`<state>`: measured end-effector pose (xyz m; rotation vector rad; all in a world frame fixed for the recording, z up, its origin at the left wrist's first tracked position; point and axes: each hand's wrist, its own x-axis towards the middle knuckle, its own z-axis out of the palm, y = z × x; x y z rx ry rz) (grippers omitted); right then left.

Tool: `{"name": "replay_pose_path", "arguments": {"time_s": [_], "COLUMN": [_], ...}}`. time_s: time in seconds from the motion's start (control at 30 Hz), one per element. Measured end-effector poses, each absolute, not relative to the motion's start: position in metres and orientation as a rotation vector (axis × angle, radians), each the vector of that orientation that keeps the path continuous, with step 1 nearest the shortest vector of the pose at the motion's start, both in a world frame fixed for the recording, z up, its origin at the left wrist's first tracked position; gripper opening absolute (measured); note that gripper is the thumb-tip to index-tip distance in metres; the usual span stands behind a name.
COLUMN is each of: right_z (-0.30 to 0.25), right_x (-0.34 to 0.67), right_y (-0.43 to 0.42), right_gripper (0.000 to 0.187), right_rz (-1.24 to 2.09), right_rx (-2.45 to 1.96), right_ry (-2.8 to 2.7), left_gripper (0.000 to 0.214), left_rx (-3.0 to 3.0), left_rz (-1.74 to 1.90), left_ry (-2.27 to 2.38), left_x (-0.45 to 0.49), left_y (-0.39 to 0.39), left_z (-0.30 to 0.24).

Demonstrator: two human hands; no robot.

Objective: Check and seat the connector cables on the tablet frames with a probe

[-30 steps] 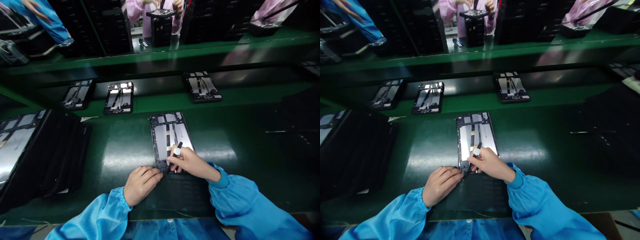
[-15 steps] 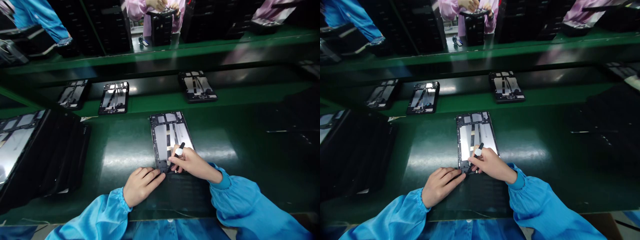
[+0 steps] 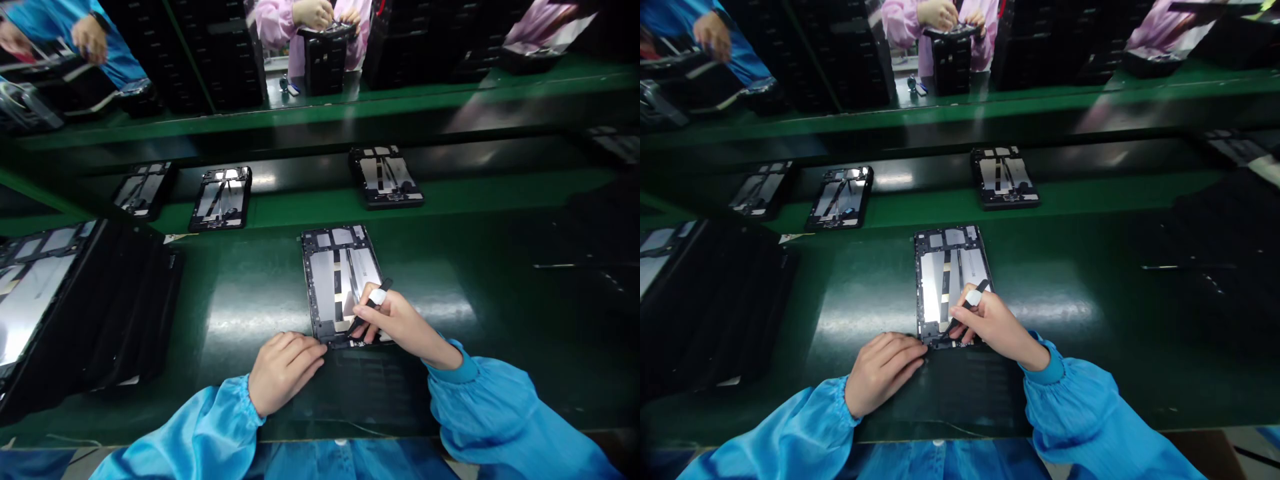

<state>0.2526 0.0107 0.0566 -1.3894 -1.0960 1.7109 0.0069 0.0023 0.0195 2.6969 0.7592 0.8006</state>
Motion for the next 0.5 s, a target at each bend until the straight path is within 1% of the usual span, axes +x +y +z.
{"name": "replay_pose_path", "arguments": {"time_s": [0.13, 0.3, 0.5], "right_z": [0.057, 0.057, 0.056], "right_x": [0.252, 0.253, 0.253], "right_y": [0.011, 0.011, 0.01], "right_gripper": [0.041, 0.044, 0.043], "right_rz": [1.701, 1.702, 1.707], "right_rx": [-1.384, -1.391, -1.388], "right_ry": [-1.067, -1.043, -1.041], "left_gripper": [0.018, 0.011, 0.017], "left_rx": [2.511, 2.468, 2.346], "left_rz": [0.777, 0.747, 0.749], "left_ry": [0.879, 0.831, 0.906], "left_x": [0.019, 0.026, 0.028], "left_y": [0.007, 0.011, 0.006], "left_z": [0.025, 0.024, 0.022]}}
